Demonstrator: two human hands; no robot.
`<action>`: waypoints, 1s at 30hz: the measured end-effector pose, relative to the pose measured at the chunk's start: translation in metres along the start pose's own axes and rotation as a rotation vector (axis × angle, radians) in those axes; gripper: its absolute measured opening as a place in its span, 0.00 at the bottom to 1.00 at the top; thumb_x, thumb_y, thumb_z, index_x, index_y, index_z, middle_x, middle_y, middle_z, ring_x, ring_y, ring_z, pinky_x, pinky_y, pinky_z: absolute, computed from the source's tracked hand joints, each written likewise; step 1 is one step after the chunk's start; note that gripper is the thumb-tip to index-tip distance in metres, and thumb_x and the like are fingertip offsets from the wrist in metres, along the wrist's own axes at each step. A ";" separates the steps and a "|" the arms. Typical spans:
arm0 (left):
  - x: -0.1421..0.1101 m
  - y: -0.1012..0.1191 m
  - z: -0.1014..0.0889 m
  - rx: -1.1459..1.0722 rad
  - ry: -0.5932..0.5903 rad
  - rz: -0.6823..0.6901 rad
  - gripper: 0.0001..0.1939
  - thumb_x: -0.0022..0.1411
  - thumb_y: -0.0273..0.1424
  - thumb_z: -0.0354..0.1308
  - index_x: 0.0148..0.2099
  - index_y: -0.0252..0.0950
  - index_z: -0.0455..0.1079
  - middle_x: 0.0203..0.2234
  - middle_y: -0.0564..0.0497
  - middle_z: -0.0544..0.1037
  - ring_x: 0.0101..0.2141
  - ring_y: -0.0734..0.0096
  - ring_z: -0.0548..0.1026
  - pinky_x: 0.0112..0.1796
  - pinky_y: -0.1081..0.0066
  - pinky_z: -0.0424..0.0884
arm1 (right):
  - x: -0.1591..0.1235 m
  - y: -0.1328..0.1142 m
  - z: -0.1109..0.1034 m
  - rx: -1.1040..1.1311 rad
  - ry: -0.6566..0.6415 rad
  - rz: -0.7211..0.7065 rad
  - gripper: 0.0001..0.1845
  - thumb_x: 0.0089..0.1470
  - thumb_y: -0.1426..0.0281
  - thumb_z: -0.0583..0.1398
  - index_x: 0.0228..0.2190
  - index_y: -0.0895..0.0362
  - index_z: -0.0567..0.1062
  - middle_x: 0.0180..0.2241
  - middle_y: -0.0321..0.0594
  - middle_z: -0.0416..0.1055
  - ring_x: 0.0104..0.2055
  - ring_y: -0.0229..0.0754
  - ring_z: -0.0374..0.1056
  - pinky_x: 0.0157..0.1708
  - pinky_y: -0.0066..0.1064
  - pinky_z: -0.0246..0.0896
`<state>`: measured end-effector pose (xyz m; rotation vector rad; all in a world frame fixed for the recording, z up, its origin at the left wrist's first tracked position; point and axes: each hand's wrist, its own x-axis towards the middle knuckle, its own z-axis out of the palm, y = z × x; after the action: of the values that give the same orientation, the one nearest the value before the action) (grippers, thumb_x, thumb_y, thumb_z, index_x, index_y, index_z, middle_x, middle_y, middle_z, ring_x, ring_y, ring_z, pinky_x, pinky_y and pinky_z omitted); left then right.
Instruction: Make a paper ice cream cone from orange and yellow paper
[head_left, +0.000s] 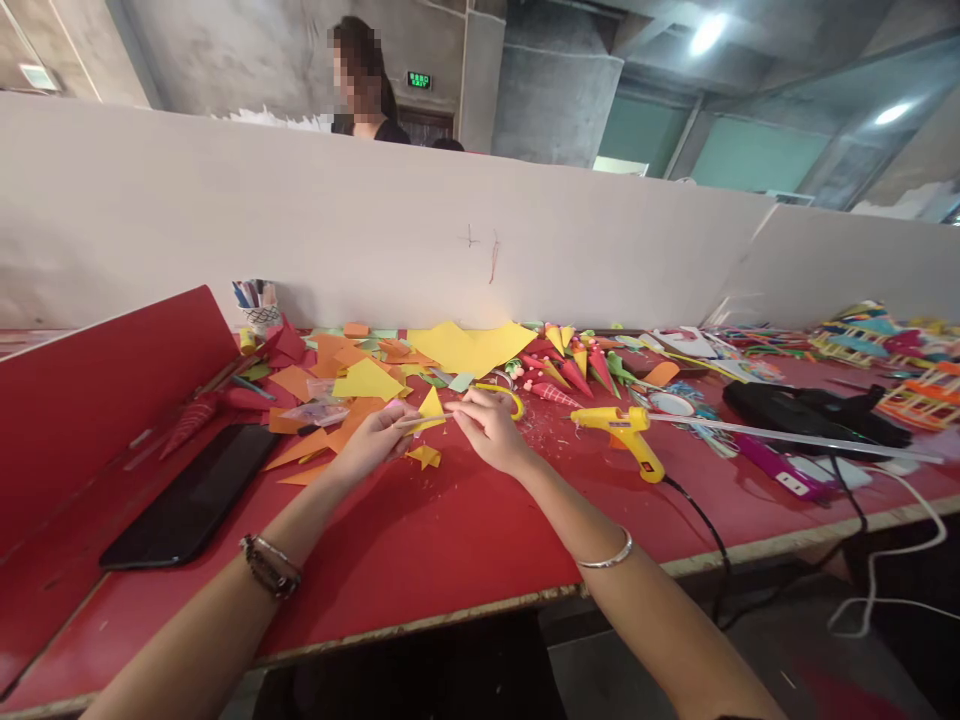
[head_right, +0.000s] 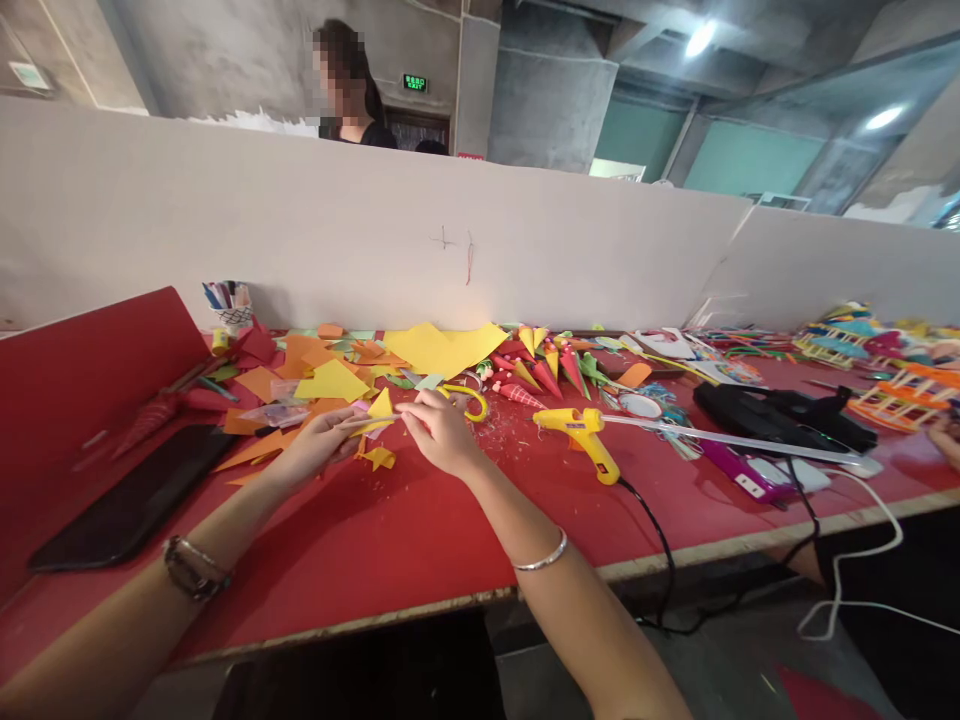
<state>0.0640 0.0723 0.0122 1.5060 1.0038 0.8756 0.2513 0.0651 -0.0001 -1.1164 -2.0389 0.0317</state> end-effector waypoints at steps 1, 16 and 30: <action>0.000 0.000 0.000 -0.039 -0.001 -0.014 0.13 0.52 0.39 0.53 0.26 0.34 0.60 0.12 0.60 0.58 0.13 0.84 0.53 0.15 0.80 0.48 | -0.001 0.001 0.000 -0.019 0.000 -0.011 0.13 0.57 0.68 0.49 0.37 0.53 0.73 0.29 0.35 0.67 0.32 0.35 0.63 0.39 0.33 0.41; -0.004 0.002 -0.015 -0.389 -0.274 -0.272 0.08 0.54 0.32 0.55 0.32 0.32 0.63 0.22 0.56 0.67 0.14 0.89 0.51 0.16 0.83 0.49 | 0.000 -0.002 -0.003 -0.145 -0.014 -0.134 0.11 0.55 0.69 0.52 0.34 0.49 0.73 0.28 0.34 0.63 0.32 0.34 0.59 0.37 0.34 0.37; -0.004 0.001 -0.010 -0.300 -0.237 -0.240 0.13 0.47 0.35 0.62 0.25 0.31 0.64 0.16 0.58 0.63 0.16 0.86 0.53 0.17 0.79 0.45 | 0.000 -0.011 -0.003 -0.236 -0.156 -0.233 0.09 0.56 0.67 0.49 0.35 0.56 0.66 0.31 0.37 0.65 0.35 0.37 0.58 0.41 0.33 0.40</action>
<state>0.0533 0.0726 0.0147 1.1758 0.8179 0.6275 0.2455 0.0571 0.0057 -1.0353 -2.3479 -0.2525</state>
